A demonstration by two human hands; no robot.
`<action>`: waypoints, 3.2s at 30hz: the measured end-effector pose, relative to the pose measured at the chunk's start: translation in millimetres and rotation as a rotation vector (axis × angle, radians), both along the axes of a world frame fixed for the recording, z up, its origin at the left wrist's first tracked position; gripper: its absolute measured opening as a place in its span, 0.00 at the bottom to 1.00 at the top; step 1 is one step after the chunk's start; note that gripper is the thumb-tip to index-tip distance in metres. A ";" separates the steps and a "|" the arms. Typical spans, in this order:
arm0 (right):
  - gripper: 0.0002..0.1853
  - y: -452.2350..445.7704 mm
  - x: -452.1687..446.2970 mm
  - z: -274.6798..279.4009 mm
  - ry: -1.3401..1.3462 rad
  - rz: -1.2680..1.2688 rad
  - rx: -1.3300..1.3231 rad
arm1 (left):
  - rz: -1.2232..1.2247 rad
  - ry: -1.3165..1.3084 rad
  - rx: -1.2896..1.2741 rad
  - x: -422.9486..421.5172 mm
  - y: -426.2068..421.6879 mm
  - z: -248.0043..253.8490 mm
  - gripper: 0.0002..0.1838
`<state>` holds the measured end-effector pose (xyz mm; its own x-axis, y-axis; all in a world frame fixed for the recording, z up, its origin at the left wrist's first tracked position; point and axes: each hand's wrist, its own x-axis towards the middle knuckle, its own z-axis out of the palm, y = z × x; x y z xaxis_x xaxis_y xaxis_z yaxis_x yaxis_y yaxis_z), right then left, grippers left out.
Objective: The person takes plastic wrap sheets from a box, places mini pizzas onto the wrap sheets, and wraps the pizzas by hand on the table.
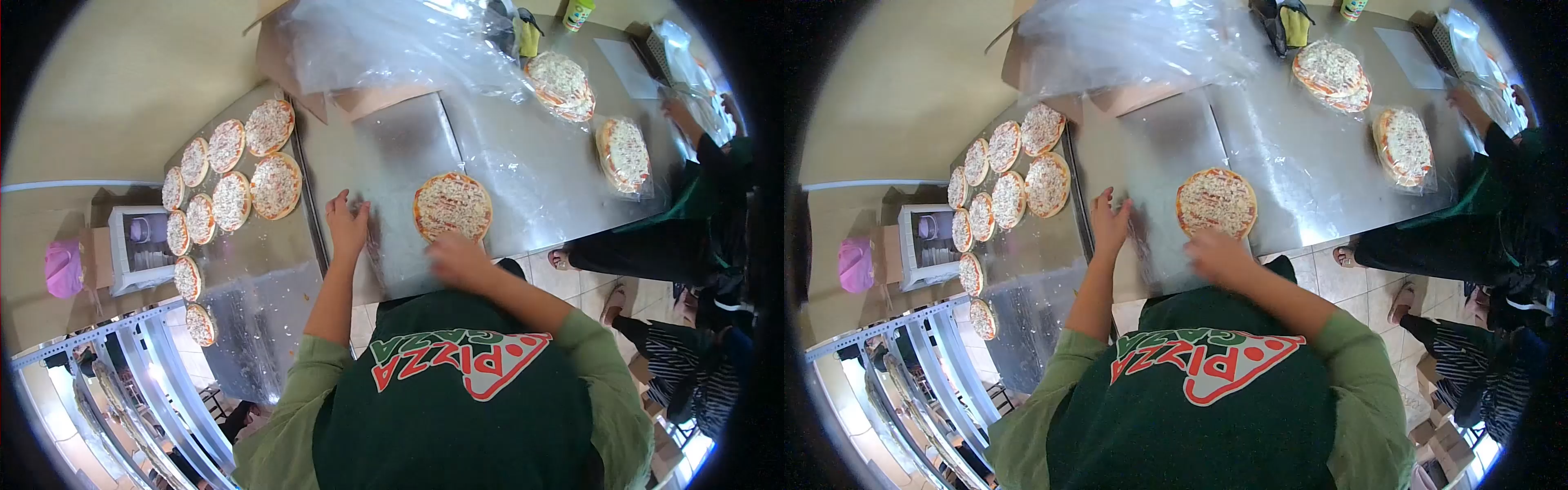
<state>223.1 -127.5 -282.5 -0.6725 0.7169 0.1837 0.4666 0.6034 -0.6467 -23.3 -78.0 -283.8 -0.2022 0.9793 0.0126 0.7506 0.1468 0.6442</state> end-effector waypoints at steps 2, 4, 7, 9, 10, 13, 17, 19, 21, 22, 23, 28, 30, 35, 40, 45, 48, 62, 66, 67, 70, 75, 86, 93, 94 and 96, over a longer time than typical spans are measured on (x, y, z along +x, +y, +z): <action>0.13 -12.4 -54.5 2.4 -0.036 0.187 0.006 | -0.166 0.362 -0.034 -14.3 3.7 -8.3 0.16; 0.13 -20.2 -89.2 -27.4 -0.190 0.209 0.135 | -0.252 0.338 0.043 -26.8 7.6 -39.9 0.15; 0.12 -23.4 -99.9 -38.0 -0.235 0.226 0.188 | -0.202 0.162 -0.111 -30.0 14.5 -40.0 0.15; 0.10 -21.9 -89.6 -29.2 -0.193 0.203 0.039 | -0.116 -0.184 -0.371 -29.0 20.9 -23.3 0.15; 0.09 -20.1 -80.6 -15.1 -0.160 0.169 -0.104 | -0.081 -0.443 -0.535 -33.6 26.0 -13.6 0.16; 0.06 -34.5 -44.1 -11.8 0.099 -0.266 -0.294 | 0.074 -1.143 -0.522 -17.1 19.3 28.6 0.17; 0.08 -44.2 10.9 2.8 0.651 -0.940 -0.743 | 0.440 -1.424 -0.077 0.5 -12.5 -39.3 0.21; 0.08 -48.6 37.4 -8.3 0.717 -0.980 -0.701 | 0.557 -1.429 -0.371 28.2 -35.0 3.0 0.21; 0.08 -47.4 63.4 -21.3 0.635 -1.008 -0.576 | 0.488 -1.265 -0.510 36.2 -50.7 7.8 0.23; 0.08 -44.2 75.5 -26.7 0.517 -1.013 -0.478 | 0.368 -1.107 -0.501 31.3 -55.4 -2.4 0.24; 0.08 -40.8 84.7 -33.5 0.399 -1.013 -0.383 | 0.290 -1.010 -0.481 30.9 -56.3 -14.3 0.26; 0.22 -6.9 115.2 -3.2 -0.106 -1.081 0.085 | 0.048 -0.860 -0.420 106.9 -19.6 36.1 0.30; 0.26 2.8 126.9 -2.4 -0.201 -1.095 0.104 | -0.034 -0.847 -0.428 138.9 -13.4 33.5 0.31; 0.24 16.3 151.7 -2.6 -0.108 -1.109 -0.246 | -0.338 -0.685 -0.350 182.5 2.9 9.6 0.30; 0.10 23.2 168.2 -16.7 0.149 -1.060 -0.336 | -1.101 0.125 0.164 231.6 42.6 -22.0 0.27; 0.09 22.1 175.5 -21.9 0.178 -1.031 -0.412 | -1.034 0.402 -0.114 256.8 63.7 -14.9 0.44; 0.11 27.1 177.3 -23.4 0.208 -1.026 -0.465 | -0.950 0.643 -0.446 282.0 78.1 62.8 0.57; 0.12 30.9 152.0 -16.0 0.410 -1.009 -0.595 | 0.595 -0.695 -0.414 28.4 -55.3 3.3 0.46; 0.11 22.5 98.6 43.4 0.252 -0.853 -0.250 | 0.399 -0.745 -0.528 40.2 -70.1 11.0 0.44; 0.11 18.2 80.3 53.7 0.192 -0.771 -0.095 | 0.344 -0.745 -0.560 31.8 -68.5 4.4 0.42; 0.19 -1.6 30.1 42.2 -0.029 -0.504 -0.061 | 0.193 -0.824 -0.573 11.7 -59.2 -8.4 0.38; 0.24 -19.7 3.6 1.3 -0.275 -0.397 -0.005 | -0.046 -1.002 -0.395 58.1 -38.2 13.1 0.37; 0.16 -29.3 46.4 -5.3 0.097 -0.449 -0.307 | -0.540 -0.501 -0.394 128.9 7.0 -61.4 0.37; 0.23 26.8 64.0 -9.2 0.001 -0.876 -0.340 | -0.203 -0.672 -0.176 108.1 -9.1 16.9 0.28; 0.26 35.3 62.7 -6.1 -0.025 -0.862 -0.448 | -0.182 -0.450 0.080 92.0 -15.1 -4.1 0.28; 0.33 49.7 62.4 2.9 -0.062 -0.811 -0.616 | -0.039 -0.599 -0.115 64.2 -34.7 -40.6 0.30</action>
<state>285.5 -77.8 -279.6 0.0622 0.9189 -0.3895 0.6302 -0.3388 -0.6986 40.9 -112.7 -324.4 -0.1057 0.9744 -0.1986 0.2686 0.2202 0.9377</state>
